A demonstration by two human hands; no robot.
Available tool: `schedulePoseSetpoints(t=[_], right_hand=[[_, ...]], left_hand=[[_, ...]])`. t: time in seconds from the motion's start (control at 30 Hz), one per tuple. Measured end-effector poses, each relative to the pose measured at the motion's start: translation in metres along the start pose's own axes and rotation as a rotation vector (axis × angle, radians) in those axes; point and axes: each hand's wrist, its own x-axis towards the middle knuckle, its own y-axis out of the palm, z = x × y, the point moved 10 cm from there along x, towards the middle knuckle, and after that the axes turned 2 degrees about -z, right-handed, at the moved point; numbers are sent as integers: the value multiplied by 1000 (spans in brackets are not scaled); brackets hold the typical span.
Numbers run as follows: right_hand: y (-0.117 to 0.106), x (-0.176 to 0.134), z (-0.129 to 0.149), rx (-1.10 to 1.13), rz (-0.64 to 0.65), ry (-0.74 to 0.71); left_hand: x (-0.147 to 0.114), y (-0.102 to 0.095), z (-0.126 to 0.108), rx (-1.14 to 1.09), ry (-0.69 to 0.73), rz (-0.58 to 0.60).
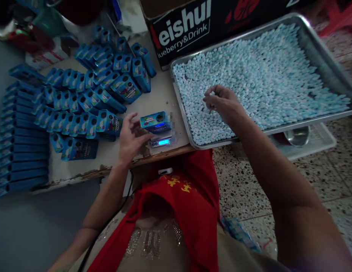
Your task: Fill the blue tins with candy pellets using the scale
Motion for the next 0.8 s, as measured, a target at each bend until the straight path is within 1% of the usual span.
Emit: schedulePoseSetpoints(t=[0.03,0.07,0.13,0.17,0.2,0.23,0.3,0.37,0.43,0.47,0.53,0.6,0.63,0.7,0.8], right_hand=[[1,-1,3,14,7,-28],[3,-3,8,-21,18,-88],[10,-9,21,-143,40,-262],[15,-13,26,-176,44,-335],[20,-15,27,-163,45,-372],[25,-16,25,-101,45,-363],[35,-12,11,113,51,-234],[49,-6,-7,329,79,-54],[61,-2,-20,509,106,111],[66,-1,-26,589,117,193],[71,1,-37,731,123,354],[71,2,-46,822,115,465],[69,4,-48,846,108,486],[64,9,-52,878,82,481],[59,15,-59,927,36,478]], left_hand=[[3,7,3,13,2,10],[6,14,3,34,8,31],[15,24,-8,83,38,88],[22,28,-20,116,85,120],[28,34,-39,158,164,154],[35,41,-62,210,267,193],[45,60,-115,323,487,279],[54,86,-164,417,649,370],[63,115,-202,482,750,468],[67,129,-215,513,786,514],[77,153,-227,584,818,580],[92,165,-225,639,788,578],[100,165,-222,640,763,547],[112,159,-216,590,727,467],[113,150,-205,492,739,413]])
